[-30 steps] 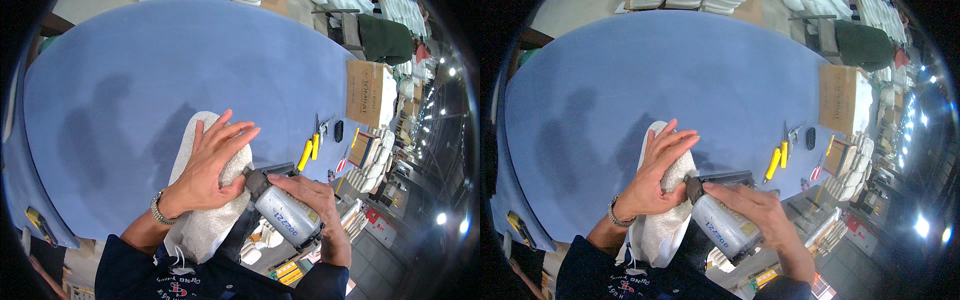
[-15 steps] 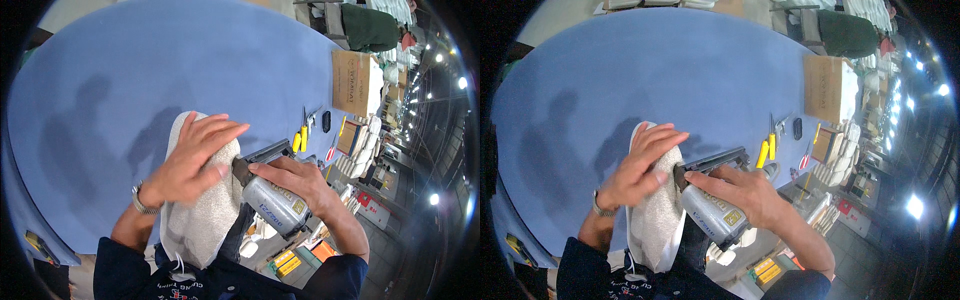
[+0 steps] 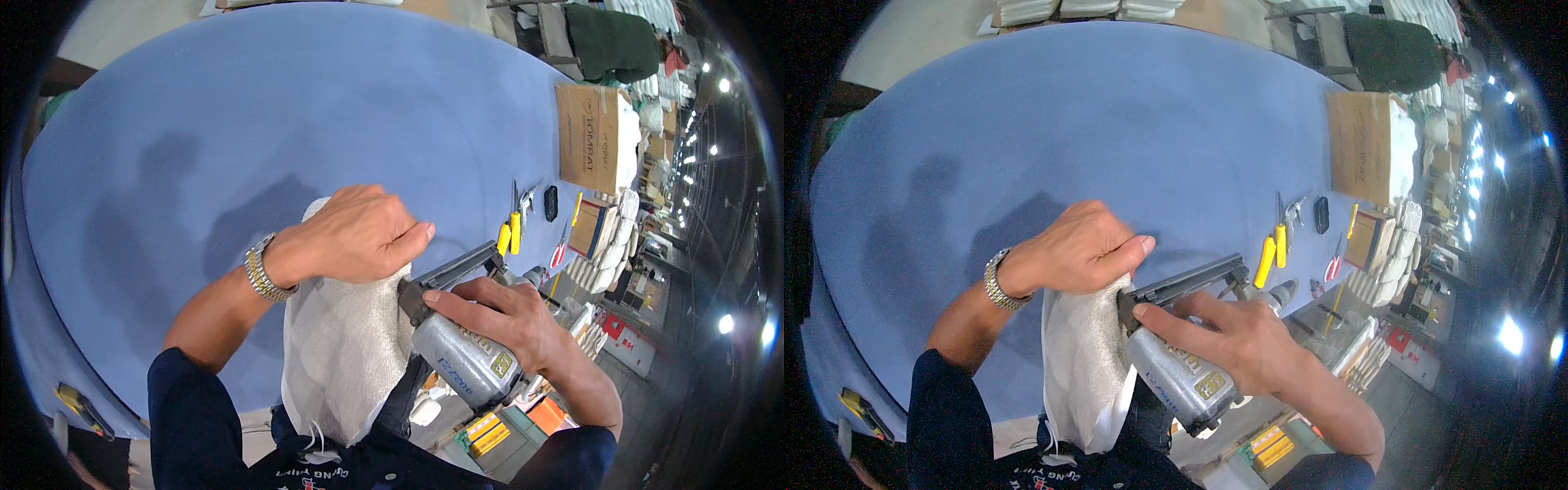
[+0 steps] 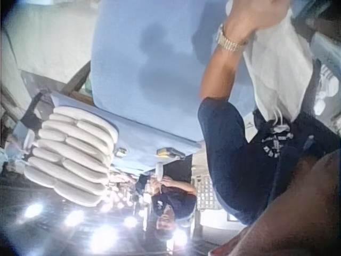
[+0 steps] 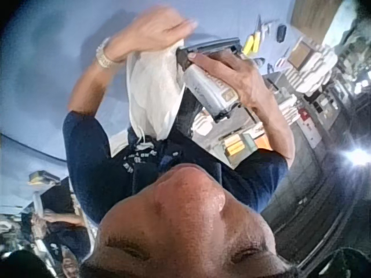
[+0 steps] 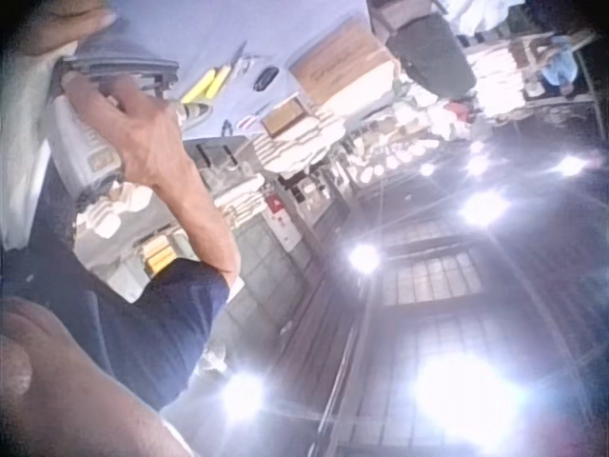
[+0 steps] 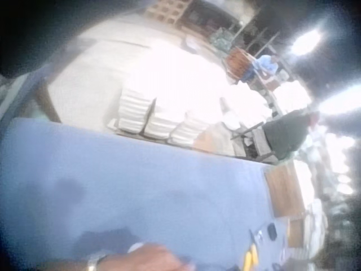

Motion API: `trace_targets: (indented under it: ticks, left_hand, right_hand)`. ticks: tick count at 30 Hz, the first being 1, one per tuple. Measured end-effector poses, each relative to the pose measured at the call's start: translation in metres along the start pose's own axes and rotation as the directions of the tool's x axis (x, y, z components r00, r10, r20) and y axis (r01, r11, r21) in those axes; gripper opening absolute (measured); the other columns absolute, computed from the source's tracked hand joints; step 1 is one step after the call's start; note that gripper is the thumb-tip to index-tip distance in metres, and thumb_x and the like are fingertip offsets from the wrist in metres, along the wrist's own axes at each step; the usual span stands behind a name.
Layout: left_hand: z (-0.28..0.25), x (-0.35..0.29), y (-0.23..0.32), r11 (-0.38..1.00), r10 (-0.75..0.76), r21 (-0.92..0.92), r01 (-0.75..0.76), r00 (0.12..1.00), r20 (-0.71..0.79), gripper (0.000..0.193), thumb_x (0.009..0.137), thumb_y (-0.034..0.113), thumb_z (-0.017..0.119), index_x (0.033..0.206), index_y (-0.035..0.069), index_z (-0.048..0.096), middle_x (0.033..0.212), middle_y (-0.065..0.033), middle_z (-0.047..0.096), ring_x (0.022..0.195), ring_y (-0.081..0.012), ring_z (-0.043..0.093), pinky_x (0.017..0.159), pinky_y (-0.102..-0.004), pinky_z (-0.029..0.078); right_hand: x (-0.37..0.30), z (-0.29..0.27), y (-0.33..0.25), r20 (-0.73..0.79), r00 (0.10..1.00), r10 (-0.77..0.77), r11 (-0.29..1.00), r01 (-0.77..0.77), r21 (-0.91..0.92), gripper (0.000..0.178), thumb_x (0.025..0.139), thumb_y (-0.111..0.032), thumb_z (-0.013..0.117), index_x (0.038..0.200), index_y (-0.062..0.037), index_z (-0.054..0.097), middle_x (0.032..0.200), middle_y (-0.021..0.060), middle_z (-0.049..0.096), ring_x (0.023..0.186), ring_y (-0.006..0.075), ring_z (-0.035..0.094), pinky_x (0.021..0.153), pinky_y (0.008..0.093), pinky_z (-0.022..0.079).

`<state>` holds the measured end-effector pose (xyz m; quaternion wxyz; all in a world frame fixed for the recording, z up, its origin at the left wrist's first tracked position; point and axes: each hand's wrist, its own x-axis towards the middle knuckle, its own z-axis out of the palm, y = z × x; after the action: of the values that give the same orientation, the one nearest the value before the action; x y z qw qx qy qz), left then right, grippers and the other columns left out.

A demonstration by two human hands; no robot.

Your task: The person assembles white cushion covers by inserting foam inserts, folding edges, and securing seams with a staple gun and utility knife. They repeatedly handle cushion covers and foam, trim excess material, and place finished cushions on a nearby stack.

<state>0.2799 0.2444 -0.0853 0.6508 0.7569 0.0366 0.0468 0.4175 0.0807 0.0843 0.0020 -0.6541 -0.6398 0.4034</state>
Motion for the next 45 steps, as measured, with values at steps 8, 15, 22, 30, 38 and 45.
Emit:
trace_targets:
  ticks: [8, 15, 22, 30, 38, 45]
  left_hand:
    - [0.002, -0.001, -0.002, 0.993, 0.002, -0.114, -0.006, 1.0, -0.028, 0.056, 0.1, 0.027, 0.051, 0.049, 0.002, 0.052, 0.041, -0.015, 0.039, 0.034, -0.0301, 0.035, 0.043, -0.044, 0.029]
    - [-0.011, 0.001, -0.003, 0.993, -0.029, -0.113, 0.032, 0.999, 0.024, 0.057, 0.1, 0.029, 0.052, 0.049, 0.003, 0.051, 0.04, -0.0115, 0.038, 0.034, -0.0264, 0.033, 0.043, -0.0435, 0.029]
    - [-0.016, -0.003, 0.005, 0.977, -0.136, -0.156, 0.145, 0.989, 0.067, 0.057, 0.102, 0.036, 0.05, 0.058, 0.003, 0.065, 0.044, -0.0111, 0.046, 0.042, -0.024, 0.044, 0.049, -0.0419, 0.036]
    - [-0.025, -0.047, 0.015, 0.912, -0.382, -0.212, 0.352, 0.917, -0.117, 0.062, 0.109, 0.046, 0.042, 0.089, 0.001, 0.078, 0.073, -0.0112, 0.068, 0.069, -0.0147, 0.06, 0.07, -0.0345, 0.05]
    - [0.02, -0.093, 0.064, 0.811, -0.399, 0.173, 0.559, 0.745, -0.535, 0.084, 0.092, 0.053, 0.068, 0.144, -0.01, 0.047, 0.126, -0.0302, 0.066, 0.12, -0.0401, 0.065, 0.104, -0.044, 0.049]
    - [0.023, -0.13, 0.121, 0.893, -0.309, 0.079, 0.442, 0.732, -0.607, 0.059, 0.087, 0.026, 0.063, 0.136, -0.007, 0.057, 0.117, -0.0289, 0.07, 0.113, -0.0406, 0.068, 0.098, -0.0429, 0.052]
  right_hand:
    - [0.013, 0.002, 0.005, -0.039, 0.999, -0.008, 0.994, 0.013, 0.112, 0.059, 0.083, -0.014, 0.068, 0.141, -0.0209, 0.062, 0.104, 0.0057, 0.066, 0.079, 0.0211, 0.072, 0.059, 0.0361, 0.06]
    - [0.027, 0.002, 0.004, -0.056, 0.998, -0.007, 0.991, 0.014, 0.132, 0.058, 0.083, -0.016, 0.069, 0.14, -0.022, 0.062, 0.099, 0.0042, 0.065, 0.077, 0.0168, 0.07, 0.051, 0.033, 0.058]
    - [0.017, 0.012, 0.004, -0.106, 0.994, 0.025, 0.977, -0.002, 0.214, 0.072, 0.075, -0.013, 0.073, 0.144, -0.021, 0.057, 0.098, 0.008, 0.063, 0.079, 0.0278, 0.068, 0.064, 0.0392, 0.057]
    - [-0.009, 0.042, -0.008, -0.42, 0.906, -0.054, 0.944, 0.183, 0.275, 0.083, 0.062, -0.025, 0.084, 0.142, -0.0147, 0.061, 0.127, 0.013, 0.066, 0.111, 0.033, 0.068, 0.09, 0.039, 0.056]
    - [-0.007, 0.15, 0.102, -0.659, 0.622, 0.424, 0.906, -0.271, 0.326, 0.056, 0.08, -0.018, 0.078, 0.134, -0.0109, 0.064, 0.141, 0.0193, 0.058, 0.127, 0.0389, 0.057, 0.105, 0.0419, 0.048]
    - [-0.004, 0.138, 0.014, -0.812, 0.504, 0.294, 0.889, 0.168, 0.426, 0.04, 0.095, -0.022, 0.069, 0.133, -0.0062, 0.066, 0.14, 0.0201, 0.06, 0.13, 0.0365, 0.058, 0.111, 0.0432, 0.043]
